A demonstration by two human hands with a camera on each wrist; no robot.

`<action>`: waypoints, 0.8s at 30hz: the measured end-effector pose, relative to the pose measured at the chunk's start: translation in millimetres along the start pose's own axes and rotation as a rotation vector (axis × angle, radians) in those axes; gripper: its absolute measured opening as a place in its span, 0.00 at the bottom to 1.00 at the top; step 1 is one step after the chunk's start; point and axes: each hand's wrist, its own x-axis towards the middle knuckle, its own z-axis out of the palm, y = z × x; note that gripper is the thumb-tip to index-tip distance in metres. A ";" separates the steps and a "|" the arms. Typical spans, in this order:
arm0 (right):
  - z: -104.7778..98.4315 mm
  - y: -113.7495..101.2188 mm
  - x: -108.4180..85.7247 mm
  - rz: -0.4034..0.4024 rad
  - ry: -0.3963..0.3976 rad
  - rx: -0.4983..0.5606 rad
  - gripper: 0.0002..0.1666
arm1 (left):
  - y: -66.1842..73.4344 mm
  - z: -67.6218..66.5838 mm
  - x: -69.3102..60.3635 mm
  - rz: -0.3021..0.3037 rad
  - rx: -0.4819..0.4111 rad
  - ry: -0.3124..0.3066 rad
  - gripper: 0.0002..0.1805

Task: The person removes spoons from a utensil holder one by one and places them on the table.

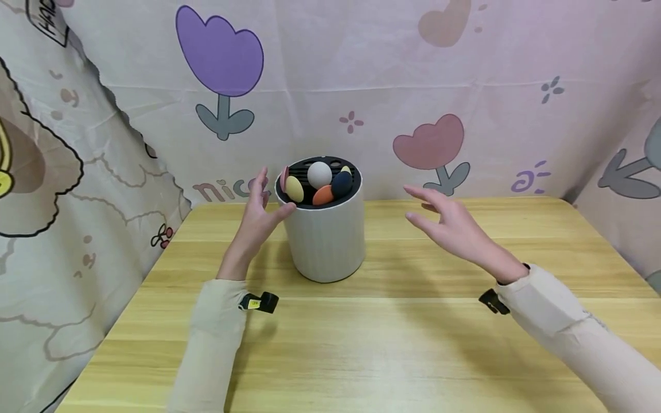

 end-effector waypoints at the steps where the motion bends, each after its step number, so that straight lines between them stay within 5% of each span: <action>1: -0.9 -2.7 4.1 0.003 0.003 0.036 0.29 | -1.7 1.6 1.5 0.004 -0.024 -0.002 0.68; 8: -5.3 -21.7 37.2 0.061 -0.009 0.209 0.25 | -9.4 10.9 4.5 0.017 -0.142 -0.003 0.75; 15: 3.2 -37.4 74.2 0.084 -0.049 0.375 0.23 | -10.9 14.5 4.9 0.003 -0.160 0.026 0.56; 24: 11.1 -35.0 101.5 0.133 -0.077 0.587 0.19 | -13.5 18.3 7.1 -0.004 -0.131 0.014 0.52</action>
